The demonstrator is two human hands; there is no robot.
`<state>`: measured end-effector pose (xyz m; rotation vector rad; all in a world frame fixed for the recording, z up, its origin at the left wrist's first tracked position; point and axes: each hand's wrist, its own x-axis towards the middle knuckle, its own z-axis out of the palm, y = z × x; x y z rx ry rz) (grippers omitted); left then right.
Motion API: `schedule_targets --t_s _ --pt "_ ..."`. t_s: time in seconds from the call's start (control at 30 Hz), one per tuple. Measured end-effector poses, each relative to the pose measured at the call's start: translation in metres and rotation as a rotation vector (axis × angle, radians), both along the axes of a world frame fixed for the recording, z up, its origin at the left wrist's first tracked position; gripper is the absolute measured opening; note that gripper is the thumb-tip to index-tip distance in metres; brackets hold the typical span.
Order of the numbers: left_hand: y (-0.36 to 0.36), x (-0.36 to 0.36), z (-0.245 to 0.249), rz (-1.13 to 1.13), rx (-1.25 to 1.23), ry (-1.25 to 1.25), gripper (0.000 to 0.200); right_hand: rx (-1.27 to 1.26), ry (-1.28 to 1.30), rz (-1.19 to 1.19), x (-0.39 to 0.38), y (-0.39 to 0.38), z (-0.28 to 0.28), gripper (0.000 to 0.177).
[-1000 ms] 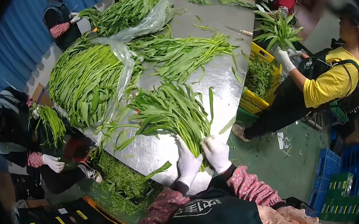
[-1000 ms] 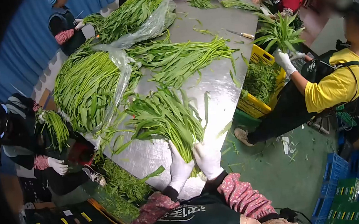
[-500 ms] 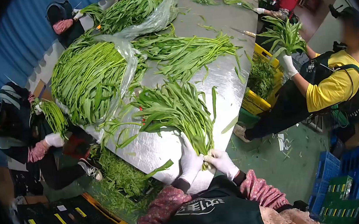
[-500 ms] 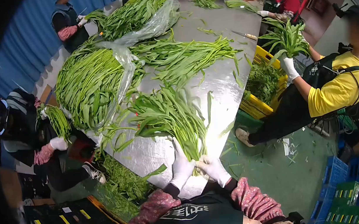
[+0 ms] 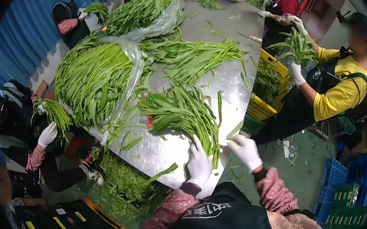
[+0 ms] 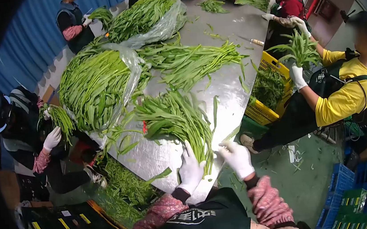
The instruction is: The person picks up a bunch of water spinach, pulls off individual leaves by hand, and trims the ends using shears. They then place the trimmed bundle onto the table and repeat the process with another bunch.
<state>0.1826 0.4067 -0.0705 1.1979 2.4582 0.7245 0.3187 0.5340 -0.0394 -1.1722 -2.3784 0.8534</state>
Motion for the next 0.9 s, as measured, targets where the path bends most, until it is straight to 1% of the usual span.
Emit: schedule_targets --t_s 0.07,0.1,0.13,0.17,0.2,0.23,0.27,0.3,0.33,0.37,0.4,0.43,0.47,0.5,0.53,0.6,0.63,0.7,0.73,0.77,0.8,0.83,0.87,0.9 --pt "0.001 0.002 0.006 0.009 -0.035 0.015 0.102 -0.028 0.053 -0.05 -0.056 -0.018 0.022 0.034" --pt "0.0 0.002 -0.008 0.004 0.028 0.112 0.099 -0.012 0.022 -0.053 -0.075 -0.019 0.015 0.034" --pt "0.001 0.002 -0.008 -0.006 -0.002 0.115 0.098 -0.001 -0.011 -0.054 -0.089 -0.015 -0.001 0.034" --pt "0.001 0.001 -0.007 -0.012 -0.035 0.117 0.097 -0.003 0.105 -0.015 -0.098 -0.014 -0.013 0.03" --pt "0.002 -0.001 -0.007 -0.015 -0.067 0.116 0.097 -0.162 0.126 -0.033 -0.098 -0.009 -0.021 0.029" --pt "0.0 -0.004 -0.003 -0.033 -0.007 0.145 0.098 -0.322 0.14 -0.049 -0.099 -0.007 -0.016 0.028" --pt "-0.003 -0.008 0.011 -0.066 -0.057 0.039 0.102 -0.485 0.149 -0.067 -0.097 -0.007 -0.012 0.027" --pt "-0.008 -0.008 0.009 -0.058 0.064 0.031 0.104 -0.535 0.209 -0.089 -0.094 -0.007 -0.008 0.022" --pt "-0.011 -0.01 0.008 -0.052 0.187 0.027 0.106 -0.589 0.268 -0.106 -0.093 -0.004 -0.01 0.021" --pt "-0.013 -0.012 0.016 0.001 0.225 -0.106 0.108 -0.642 0.326 -0.123 -0.09 -0.001 -0.014 0.021" --pt "-0.015 -0.013 0.023 0.061 0.277 -0.139 0.104 -0.698 0.382 -0.141 -0.087 0.003 -0.017 0.02" --pt "-0.015 -0.016 0.022 0.115 0.28 -0.253 0.102 -0.75 0.38 -0.142 -0.085 0.009 -0.018 0.019" --pt "-0.016 -0.02 0.02 0.168 0.28 -0.366 0.1 -0.862 0.41 -0.122 -0.083 0.016 -0.024 0.016" --pt "-0.018 -0.023 0.0 0.151 0.293 -0.317 0.095 -0.876 0.457 -0.086 -0.081 0.021 -0.034 0.014" --pt "-0.016 -0.024 -0.026 0.22 0.412 -0.465 0.087 -0.892 0.505 -0.049 -0.079 0.024 -0.041 0.013" --pt "-0.018 -0.021 -0.042 0.297 0.437 -0.348 0.069 -0.948 0.543 -0.07 -0.081 0.023 -0.027 0.014" --pt "-0.02 -0.018 -0.038 0.287 0.398 -0.323 0.063 -0.977 0.561 -0.08 -0.081 0.022 -0.022 0.015" --pt "-0.022 -0.017 -0.025 0.279 0.323 -0.266 0.05 -0.858 0.549 -0.045 -0.081 0.025 -0.033 0.015" --pt "-0.02 -0.013 -0.018 0.368 0.442 -0.36 0.043 -0.817 0.523 -0.01 -0.082 0.026 -0.033 0.015" --pt "-0.021 -0.012 -0.015 0.35 0.428 -0.384 0.044 -0.861 0.517 -0.018 -0.084 0.025 -0.031 0.015" --pt "-0.022 -0.013 -0.011 0.33 0.414 -0.408 0.045 -0.832 0.523 -0.033 -0.086 0.022 -0.029 0.015" --pt "-0.022 -0.013 -0.002 0.309 0.331 -0.332 0.046 -0.803 0.527 -0.051 -0.088 0.017 -0.023 0.014" --pt "-0.023 -0.012 -0.007 0.29 0.301 -0.231 0.045 -0.773 0.529 -0.068 -0.089 0.013 -0.02 0.014" --pt "-0.024 -0.01 -0.003 0.286 0.278 -0.221 0.044 -0.502 0.562 -0.004 -0.09 0.007 -0.023 0.013"
